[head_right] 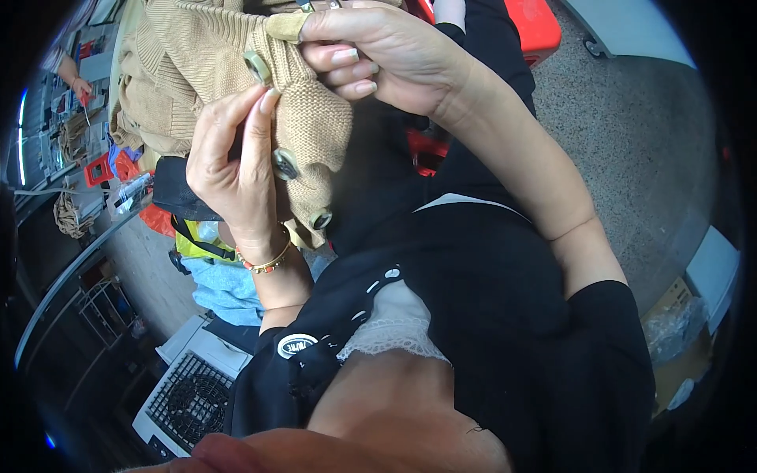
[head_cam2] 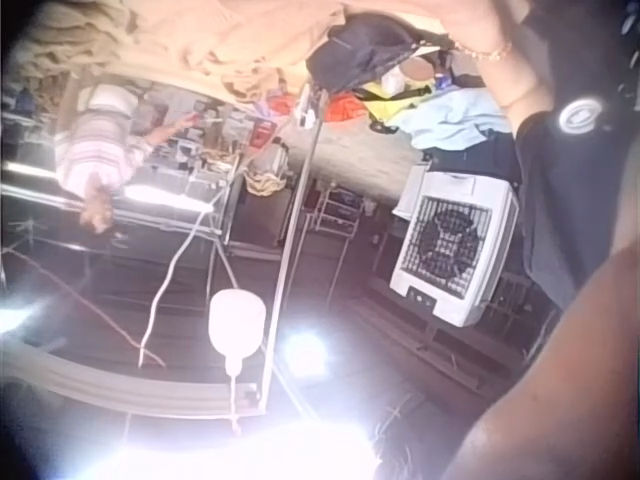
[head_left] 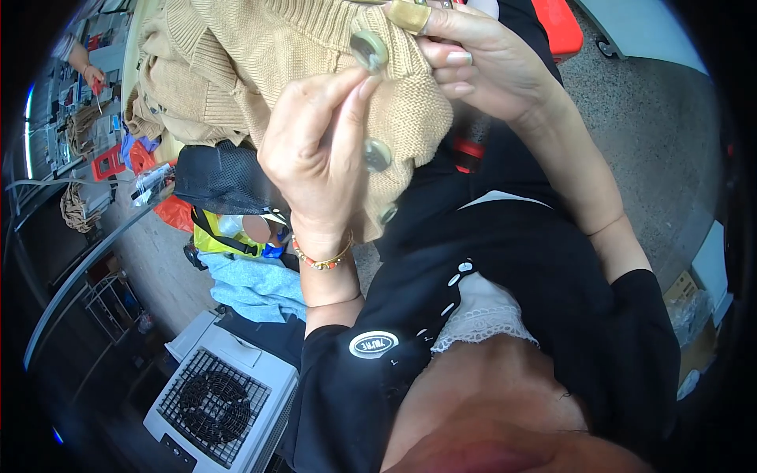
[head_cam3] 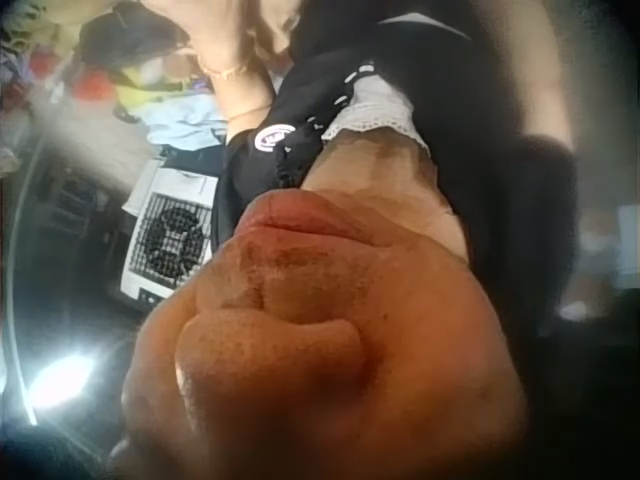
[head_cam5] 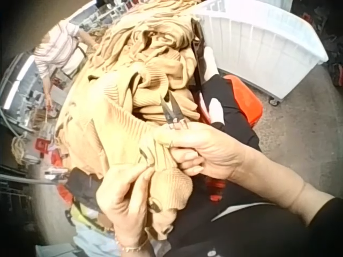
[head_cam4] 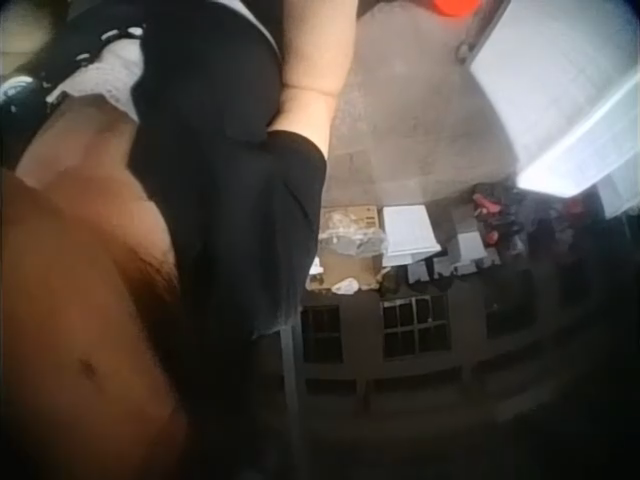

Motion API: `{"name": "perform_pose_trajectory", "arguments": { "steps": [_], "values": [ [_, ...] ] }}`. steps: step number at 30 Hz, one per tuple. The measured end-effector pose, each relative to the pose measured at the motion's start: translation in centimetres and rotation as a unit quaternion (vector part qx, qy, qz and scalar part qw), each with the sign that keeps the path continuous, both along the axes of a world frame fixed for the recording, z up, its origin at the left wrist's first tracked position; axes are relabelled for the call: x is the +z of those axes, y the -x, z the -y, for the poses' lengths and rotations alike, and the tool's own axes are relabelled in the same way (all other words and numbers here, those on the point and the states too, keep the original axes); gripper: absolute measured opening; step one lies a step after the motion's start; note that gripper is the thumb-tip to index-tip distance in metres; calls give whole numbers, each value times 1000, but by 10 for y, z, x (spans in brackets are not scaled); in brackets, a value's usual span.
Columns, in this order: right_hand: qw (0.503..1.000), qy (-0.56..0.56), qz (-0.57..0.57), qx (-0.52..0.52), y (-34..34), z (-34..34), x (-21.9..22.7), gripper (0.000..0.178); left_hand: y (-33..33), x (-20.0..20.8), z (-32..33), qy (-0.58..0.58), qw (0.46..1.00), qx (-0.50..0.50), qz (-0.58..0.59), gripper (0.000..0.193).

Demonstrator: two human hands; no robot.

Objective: Trimming loose threads from sweaters using a pair of specialized snips.

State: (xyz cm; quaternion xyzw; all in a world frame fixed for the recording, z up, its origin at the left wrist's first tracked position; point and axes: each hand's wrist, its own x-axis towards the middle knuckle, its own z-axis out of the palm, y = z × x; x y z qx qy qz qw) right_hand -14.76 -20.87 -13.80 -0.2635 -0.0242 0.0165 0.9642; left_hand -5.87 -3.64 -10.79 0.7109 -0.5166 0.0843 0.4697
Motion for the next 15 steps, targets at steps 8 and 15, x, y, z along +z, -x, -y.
{"name": "perform_pose_trajectory", "arguments": {
  "steps": [8,15],
  "values": [
    [990,1,-136,-29,1,1,8,8,-2,7,-6,31,997,30,67,19],
    [973,164,-122,-104,8,-1,10,15,-12,15,13,60,984,-113,127,22]
  ]
}}
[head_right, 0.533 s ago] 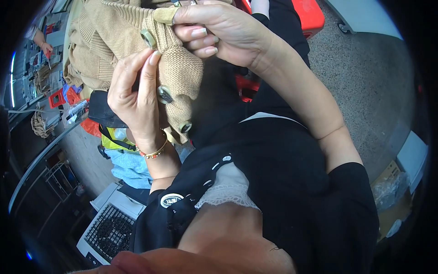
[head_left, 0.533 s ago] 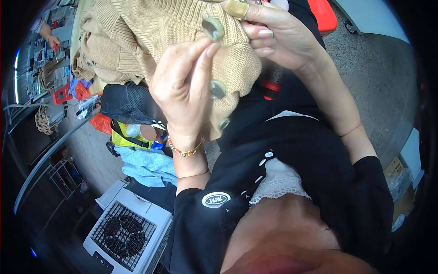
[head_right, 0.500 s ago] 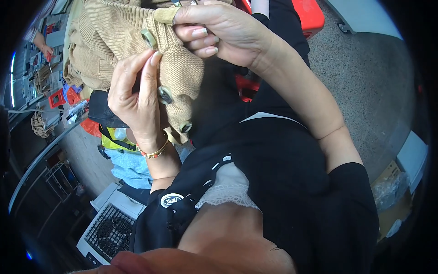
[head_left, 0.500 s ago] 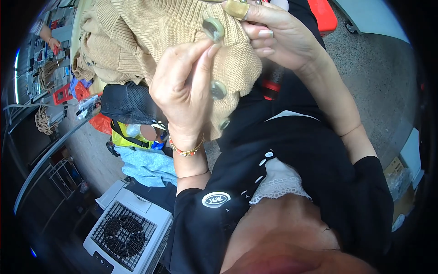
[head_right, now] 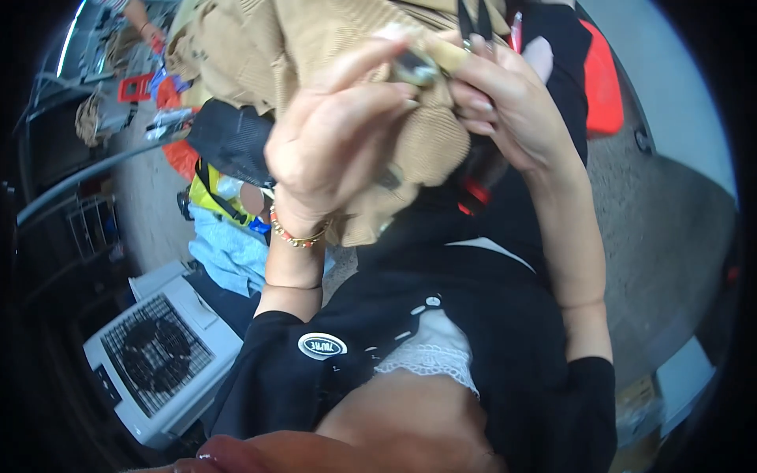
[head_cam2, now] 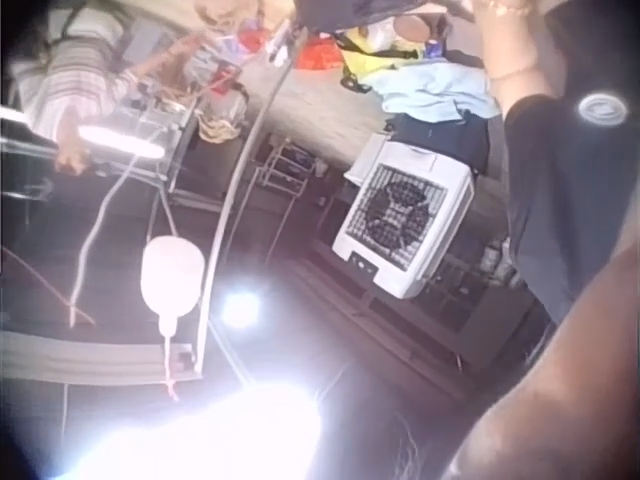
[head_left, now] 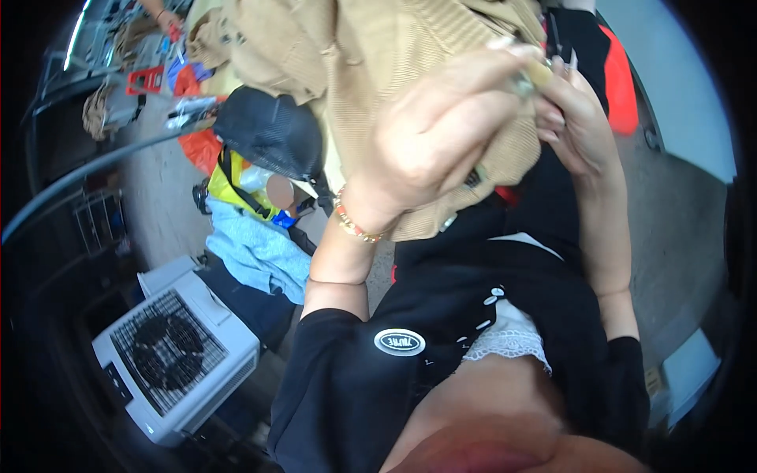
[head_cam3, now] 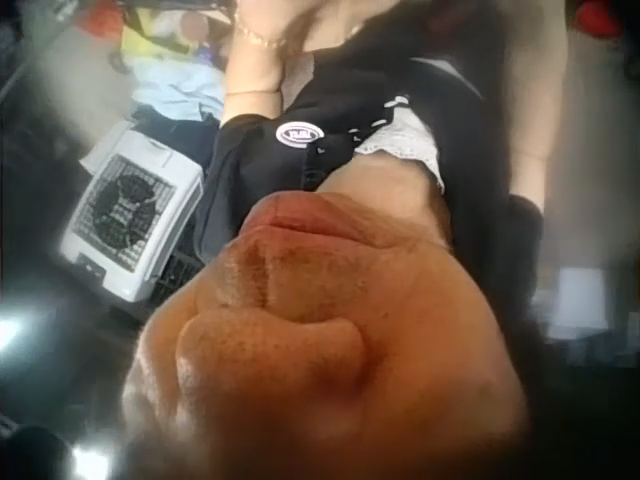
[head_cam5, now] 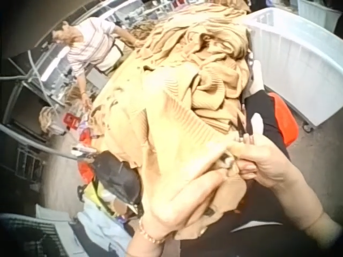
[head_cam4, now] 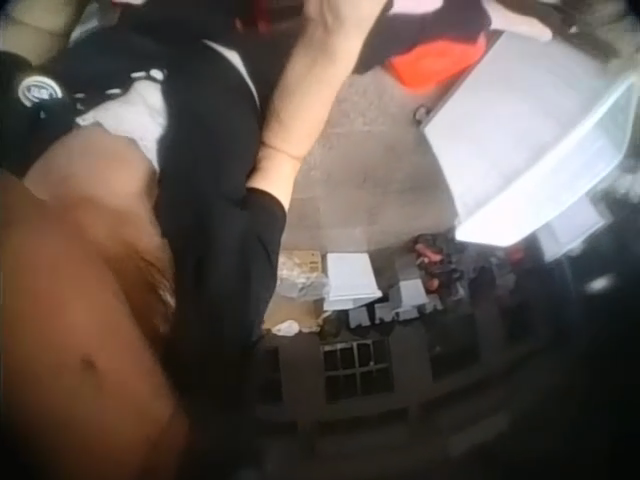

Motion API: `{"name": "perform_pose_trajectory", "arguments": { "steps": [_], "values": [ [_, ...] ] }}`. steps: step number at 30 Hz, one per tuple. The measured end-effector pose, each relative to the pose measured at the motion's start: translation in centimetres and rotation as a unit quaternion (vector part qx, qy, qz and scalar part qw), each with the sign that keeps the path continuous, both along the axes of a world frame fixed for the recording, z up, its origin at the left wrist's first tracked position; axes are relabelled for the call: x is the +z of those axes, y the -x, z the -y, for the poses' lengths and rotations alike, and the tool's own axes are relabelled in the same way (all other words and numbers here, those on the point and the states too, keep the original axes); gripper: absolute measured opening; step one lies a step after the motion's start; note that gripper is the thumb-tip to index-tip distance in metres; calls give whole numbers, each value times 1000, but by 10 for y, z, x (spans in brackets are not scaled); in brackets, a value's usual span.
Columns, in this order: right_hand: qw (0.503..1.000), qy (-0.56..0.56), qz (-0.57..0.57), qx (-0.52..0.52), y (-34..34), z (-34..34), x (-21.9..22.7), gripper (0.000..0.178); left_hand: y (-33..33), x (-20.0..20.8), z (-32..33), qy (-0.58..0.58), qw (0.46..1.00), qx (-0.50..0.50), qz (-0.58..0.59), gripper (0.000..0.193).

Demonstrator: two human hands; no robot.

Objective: Trimming loose threads from sweaters using a pair of specialized snips.

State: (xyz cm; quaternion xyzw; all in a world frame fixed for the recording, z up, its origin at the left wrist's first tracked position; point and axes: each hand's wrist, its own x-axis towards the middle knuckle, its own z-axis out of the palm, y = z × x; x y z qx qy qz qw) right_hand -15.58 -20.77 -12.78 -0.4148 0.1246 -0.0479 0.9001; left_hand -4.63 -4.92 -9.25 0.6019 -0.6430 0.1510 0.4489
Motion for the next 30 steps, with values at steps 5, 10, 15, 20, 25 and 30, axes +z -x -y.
{"name": "perform_pose_trajectory", "arguments": {
  "steps": [5,10,15,20,25,30],
  "values": [
    [997,74,-21,31,1,3,-4,17,-3,-9,2,25,998,-33,-38,26],
    [984,177,-25,-2,7,8,0,28,3,-11,-3,-3,997,3,-72,23],
    [928,350,17,-129,10,-3,10,37,4,-12,-9,-19,982,126,-137,9],
    [888,447,87,-54,20,4,8,36,4,-16,-9,39,933,140,-330,7],
    [813,561,123,-93,20,-1,28,29,2,-23,-7,58,915,95,-388,9],
    [763,632,95,-93,21,-9,62,30,4,-25,-6,76,919,106,-372,7]
  ]
}}
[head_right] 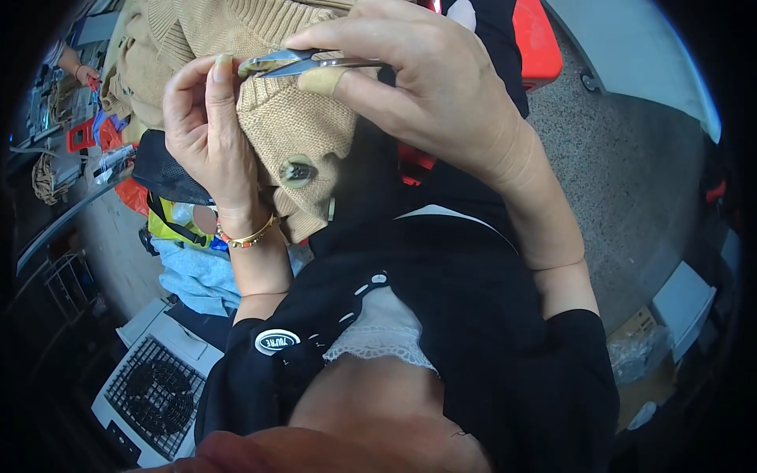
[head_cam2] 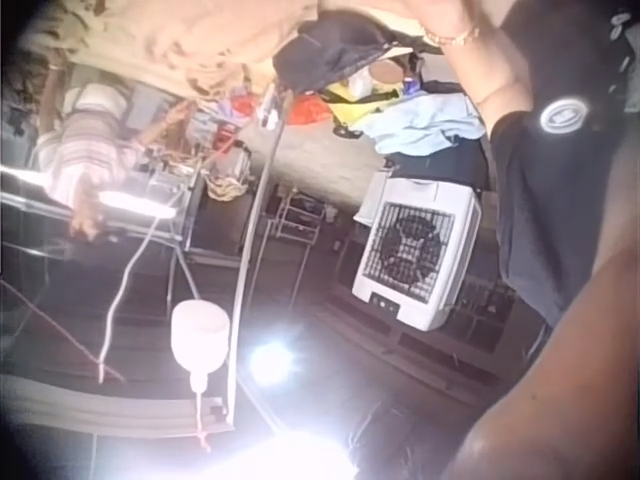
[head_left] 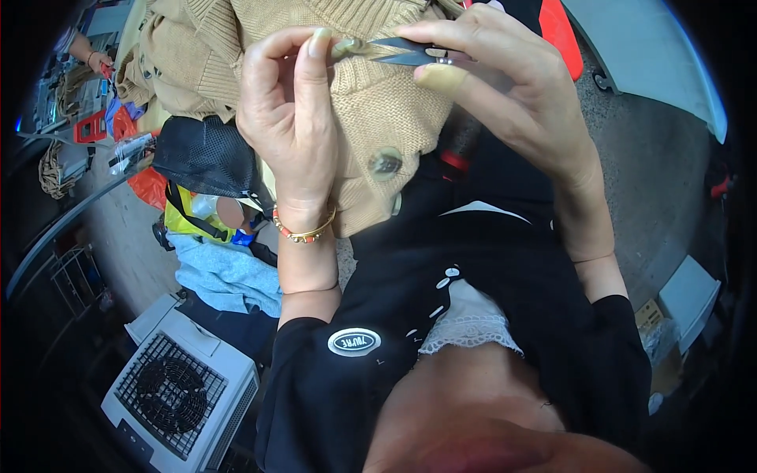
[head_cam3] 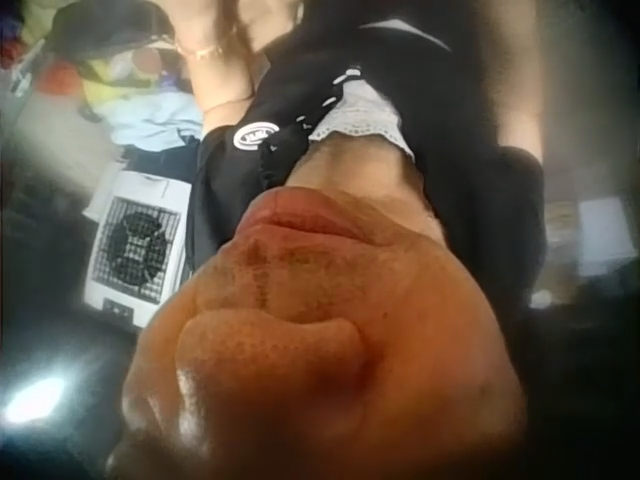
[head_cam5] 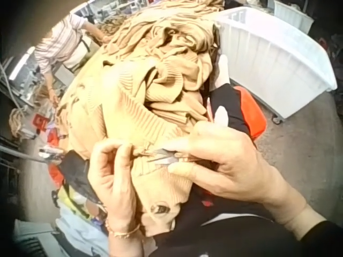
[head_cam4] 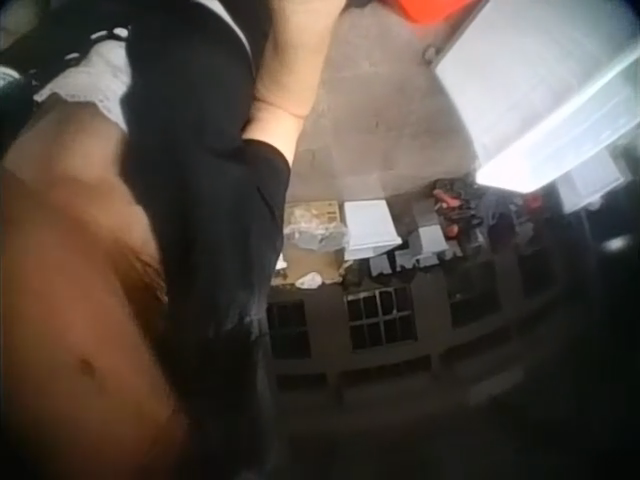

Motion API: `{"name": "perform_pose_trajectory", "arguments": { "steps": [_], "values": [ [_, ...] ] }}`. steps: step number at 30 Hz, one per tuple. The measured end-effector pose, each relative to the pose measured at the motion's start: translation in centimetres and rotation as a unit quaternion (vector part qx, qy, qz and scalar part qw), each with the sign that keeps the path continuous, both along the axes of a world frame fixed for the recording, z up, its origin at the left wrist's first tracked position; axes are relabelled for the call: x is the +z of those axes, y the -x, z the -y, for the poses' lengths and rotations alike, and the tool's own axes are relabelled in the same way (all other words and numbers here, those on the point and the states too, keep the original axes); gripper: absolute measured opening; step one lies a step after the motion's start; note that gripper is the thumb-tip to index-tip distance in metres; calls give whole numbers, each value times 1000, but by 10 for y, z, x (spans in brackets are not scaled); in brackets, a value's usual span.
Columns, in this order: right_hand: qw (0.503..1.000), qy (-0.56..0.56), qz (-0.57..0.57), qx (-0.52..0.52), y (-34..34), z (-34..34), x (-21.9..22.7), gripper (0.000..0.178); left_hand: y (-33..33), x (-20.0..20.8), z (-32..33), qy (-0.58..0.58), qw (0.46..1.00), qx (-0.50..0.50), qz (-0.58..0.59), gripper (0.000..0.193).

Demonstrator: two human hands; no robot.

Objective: Trimming loose threads from sweaters using a pair of specialized snips.

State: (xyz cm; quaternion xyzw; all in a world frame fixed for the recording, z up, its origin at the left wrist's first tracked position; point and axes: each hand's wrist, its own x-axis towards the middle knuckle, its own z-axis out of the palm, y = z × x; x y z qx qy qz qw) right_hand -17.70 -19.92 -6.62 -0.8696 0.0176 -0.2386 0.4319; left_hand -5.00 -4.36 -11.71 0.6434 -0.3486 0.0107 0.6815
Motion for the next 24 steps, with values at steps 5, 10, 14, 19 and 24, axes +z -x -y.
{"name": "perform_pose_trajectory", "arguments": {
  "steps": [5,10,14,19,24],
  "values": [
    [893,79,439,49,-45,9,-59,25,2,0,1,-44,996,26,74,6],
    [895,92,437,10,-45,7,-61,23,2,-3,-1,-52,992,44,108,6],
    [905,95,416,5,-42,6,-59,23,-1,-3,-2,-80,980,32,181,12],
    [914,77,398,14,-38,7,-52,23,-3,-6,3,-35,975,35,217,13],
    [937,101,335,13,-30,5,-43,22,-2,-4,2,-37,966,38,251,18]
  ]
}}
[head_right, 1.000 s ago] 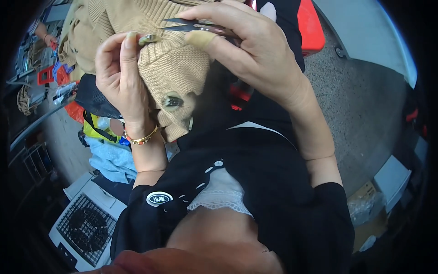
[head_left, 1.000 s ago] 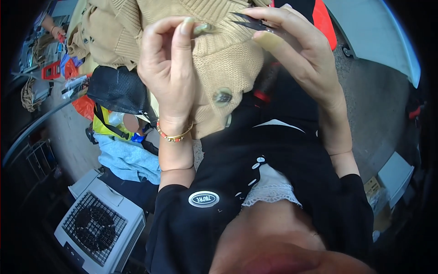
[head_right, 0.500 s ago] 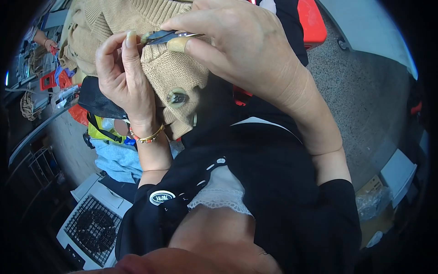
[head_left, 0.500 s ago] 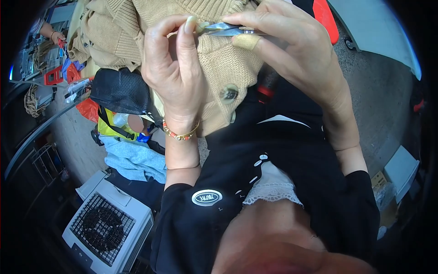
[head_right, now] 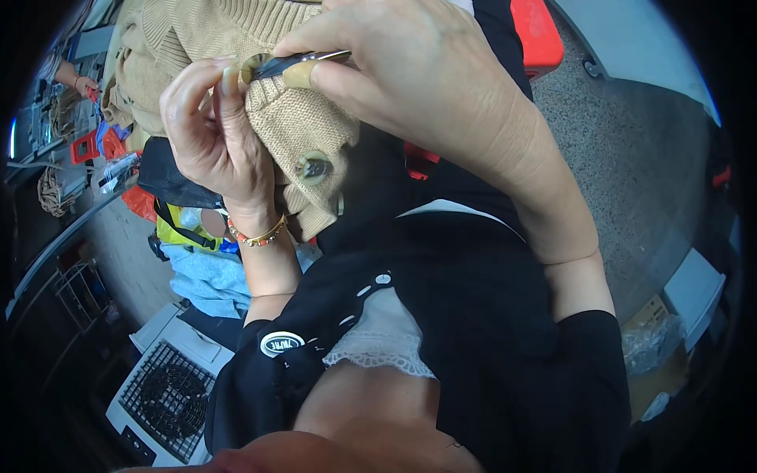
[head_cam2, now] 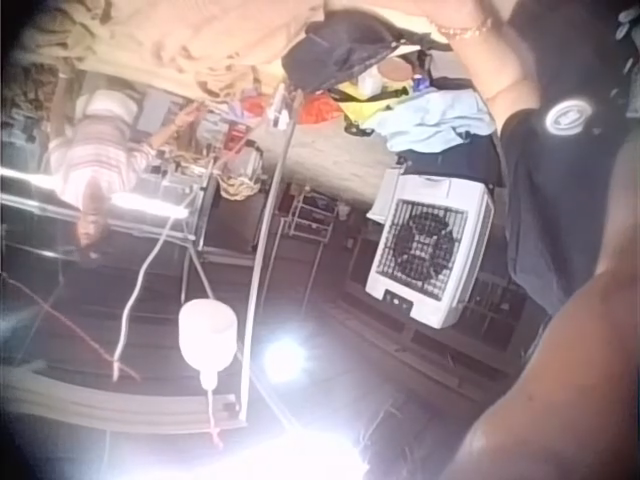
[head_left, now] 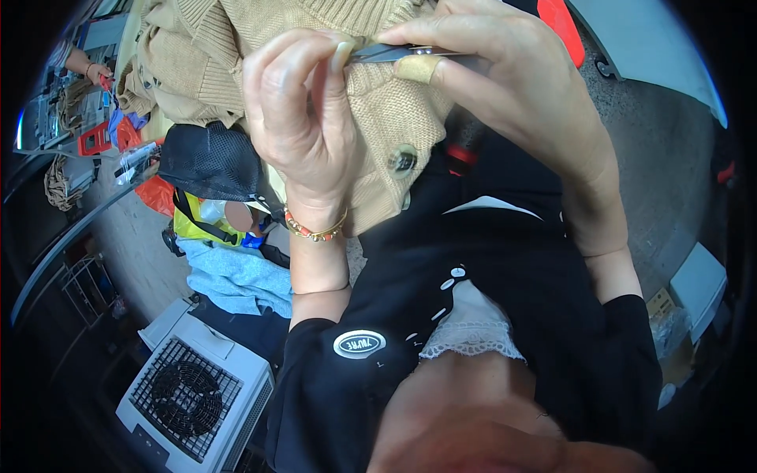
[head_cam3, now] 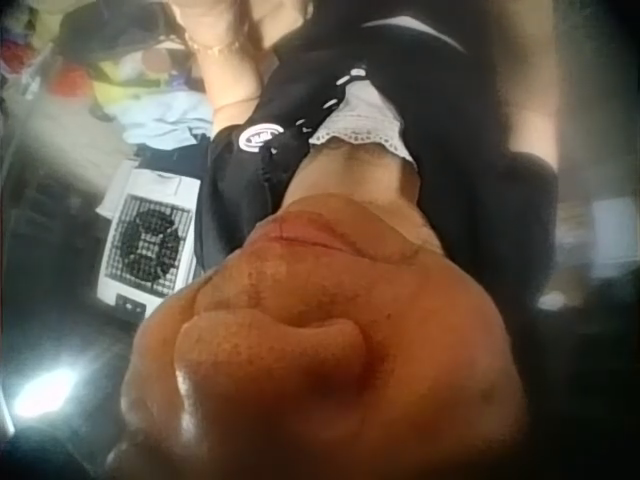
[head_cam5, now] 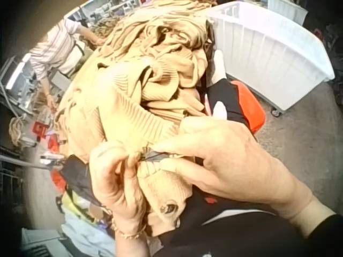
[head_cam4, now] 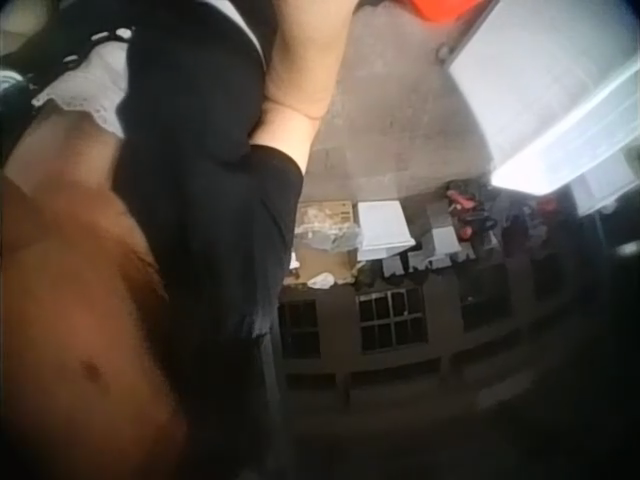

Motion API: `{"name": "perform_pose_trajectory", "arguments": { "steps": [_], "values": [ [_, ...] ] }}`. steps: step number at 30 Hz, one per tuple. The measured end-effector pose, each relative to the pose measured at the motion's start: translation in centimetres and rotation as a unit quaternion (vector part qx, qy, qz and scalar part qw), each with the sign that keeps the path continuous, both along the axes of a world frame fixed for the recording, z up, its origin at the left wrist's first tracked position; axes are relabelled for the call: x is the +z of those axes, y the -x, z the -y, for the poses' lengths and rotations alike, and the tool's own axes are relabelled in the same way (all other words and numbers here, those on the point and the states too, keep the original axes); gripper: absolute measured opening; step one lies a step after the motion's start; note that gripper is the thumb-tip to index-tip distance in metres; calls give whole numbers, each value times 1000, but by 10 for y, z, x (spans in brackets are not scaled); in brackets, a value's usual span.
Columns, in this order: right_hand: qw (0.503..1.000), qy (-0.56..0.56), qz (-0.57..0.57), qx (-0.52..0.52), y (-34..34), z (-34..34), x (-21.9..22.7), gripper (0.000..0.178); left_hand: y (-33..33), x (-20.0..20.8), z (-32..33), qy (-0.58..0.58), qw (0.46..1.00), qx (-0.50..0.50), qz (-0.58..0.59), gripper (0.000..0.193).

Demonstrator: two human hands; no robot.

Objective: Trimming loose threads from sweaters using a pair of specialized snips.

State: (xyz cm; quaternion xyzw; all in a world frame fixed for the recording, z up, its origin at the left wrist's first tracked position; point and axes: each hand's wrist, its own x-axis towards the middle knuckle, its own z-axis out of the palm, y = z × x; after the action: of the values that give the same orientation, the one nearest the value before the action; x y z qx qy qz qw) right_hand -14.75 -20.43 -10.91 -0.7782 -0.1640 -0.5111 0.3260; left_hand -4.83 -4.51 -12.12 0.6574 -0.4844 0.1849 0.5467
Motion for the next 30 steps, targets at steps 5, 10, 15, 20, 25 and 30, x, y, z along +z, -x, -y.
{"name": "perform_pose_trajectory", "arguments": {
  "steps": [5,10,15,20,25,30],
  "values": [
    [999,-9,-25,19,2,2,1,21,-1,-2,1,18,999,-18,19,19],
    [999,-18,-32,14,3,-1,-3,21,5,-2,0,36,999,-31,-22,15],
    [885,-213,-412,38,20,-12,41,22,11,7,-8,39,968,-76,-235,22],
    [989,-68,-45,120,-9,-4,-15,26,16,23,-22,-23,912,-152,-381,61],
    [822,-413,-350,177,14,-20,26,28,15,15,-27,-17,906,-126,-403,63],
    [867,-298,-391,85,18,-13,35,26,7,8,-28,20,912,-103,-396,55]
  ]
}}
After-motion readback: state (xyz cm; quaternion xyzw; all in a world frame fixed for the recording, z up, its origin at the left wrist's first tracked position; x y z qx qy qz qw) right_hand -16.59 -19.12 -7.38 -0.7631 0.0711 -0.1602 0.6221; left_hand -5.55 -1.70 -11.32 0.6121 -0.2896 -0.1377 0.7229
